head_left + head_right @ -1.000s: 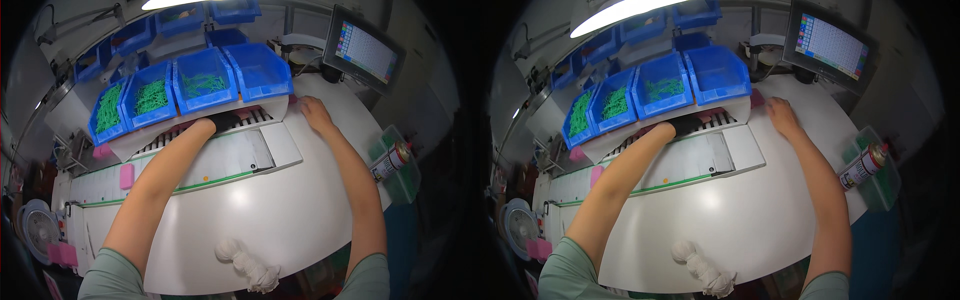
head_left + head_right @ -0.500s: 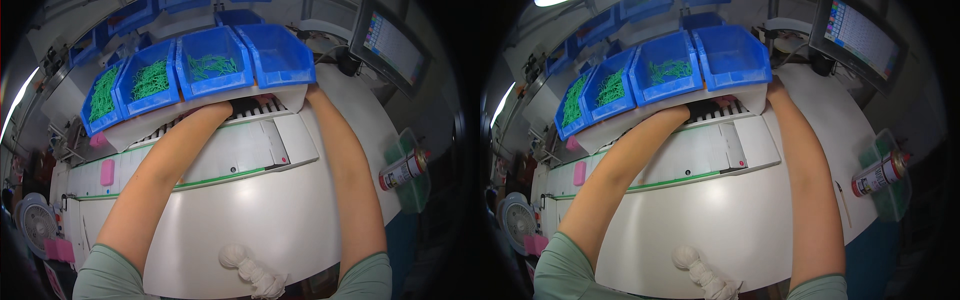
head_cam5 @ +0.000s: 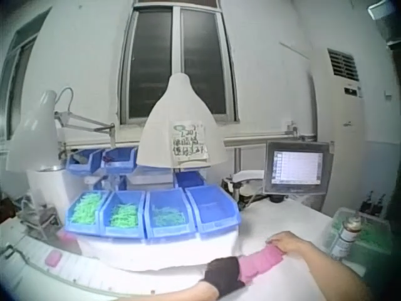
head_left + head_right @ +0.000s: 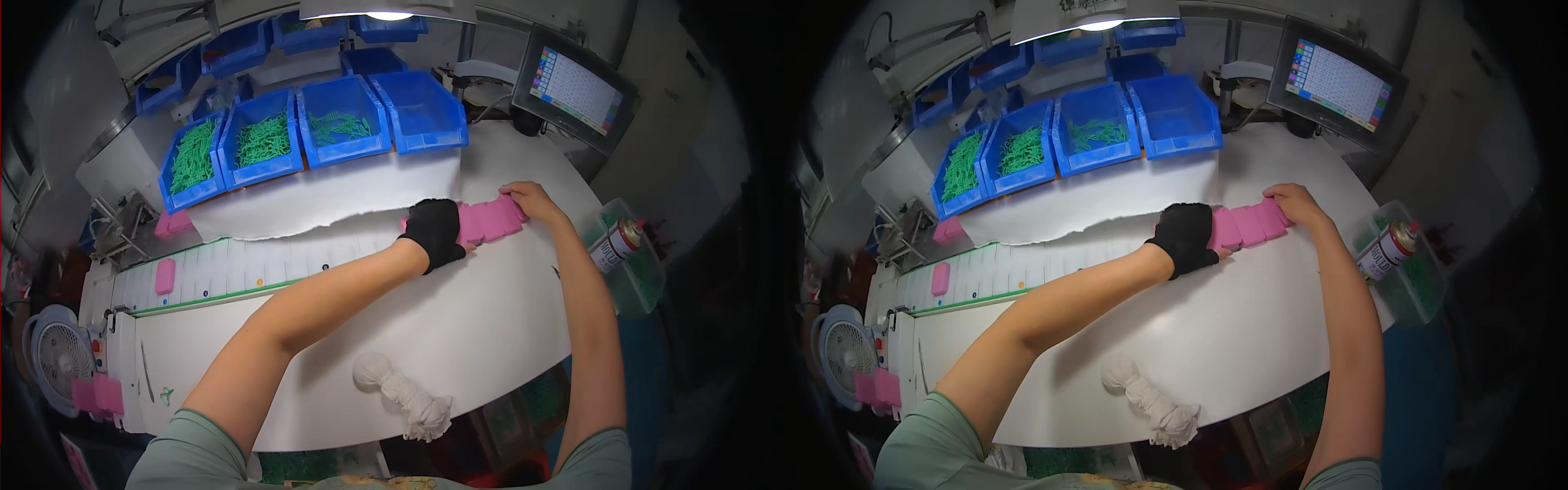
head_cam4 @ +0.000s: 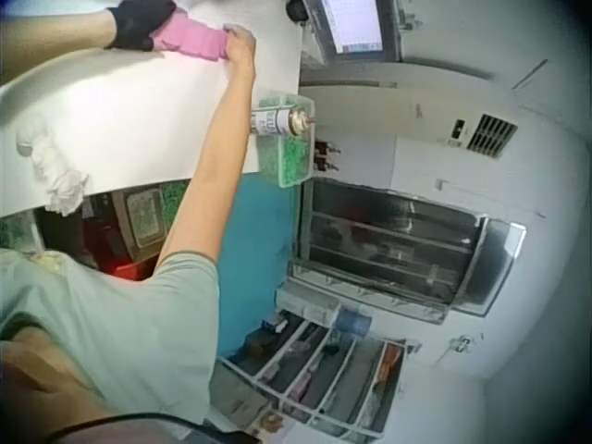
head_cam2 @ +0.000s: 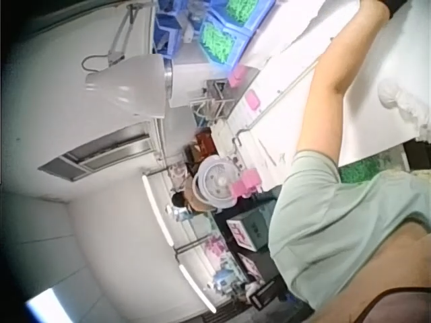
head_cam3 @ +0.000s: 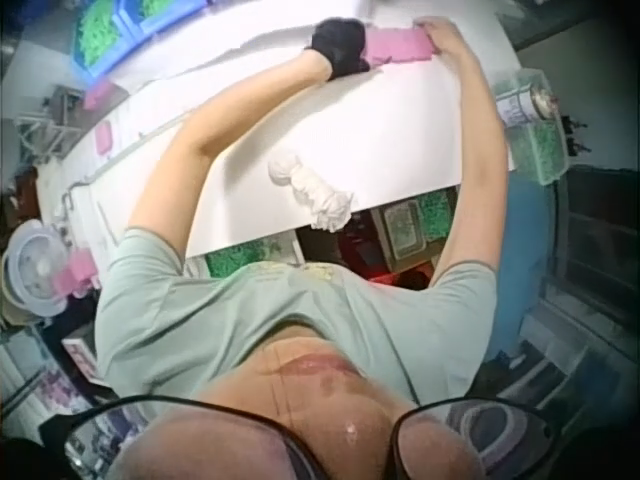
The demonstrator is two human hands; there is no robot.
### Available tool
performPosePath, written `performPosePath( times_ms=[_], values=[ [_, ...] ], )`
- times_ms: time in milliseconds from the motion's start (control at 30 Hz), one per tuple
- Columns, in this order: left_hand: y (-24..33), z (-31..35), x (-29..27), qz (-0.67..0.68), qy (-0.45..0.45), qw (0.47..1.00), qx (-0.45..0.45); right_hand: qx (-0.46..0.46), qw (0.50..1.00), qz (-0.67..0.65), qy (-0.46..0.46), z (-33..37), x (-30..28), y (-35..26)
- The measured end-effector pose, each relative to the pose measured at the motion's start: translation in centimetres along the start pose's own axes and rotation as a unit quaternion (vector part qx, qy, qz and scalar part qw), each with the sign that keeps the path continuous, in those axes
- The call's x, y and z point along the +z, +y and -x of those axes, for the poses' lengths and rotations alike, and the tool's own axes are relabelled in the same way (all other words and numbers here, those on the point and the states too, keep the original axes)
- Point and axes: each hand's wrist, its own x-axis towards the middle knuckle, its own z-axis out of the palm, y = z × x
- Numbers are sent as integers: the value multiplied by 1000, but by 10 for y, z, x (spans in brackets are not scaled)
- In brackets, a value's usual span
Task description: Inserting green components into pink mold-like containers and cleaning them with a cloth.
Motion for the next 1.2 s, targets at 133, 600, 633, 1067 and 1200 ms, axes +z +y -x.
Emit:
performPosePath(
  times_ms=[133,600,633,1067,1200],
  values=[
    [43,56,10,9,13,1000,-9,-17,999,-31,14,76,-1,-15],
    [-72,286,1,25,82,992,-94,-152,974,-161,-38,165,123,-189],
    [-78,304,0,23,83,991,-107,-161,972,-164,-47,165,131,-204],
    [-73,407,-15,-29,146,976,-158,-173,973,-150,-22,237,137,-283],
    [-50,367,-12,24,189,974,-123,-164,985,-50,30,313,117,-258]
  ],
)
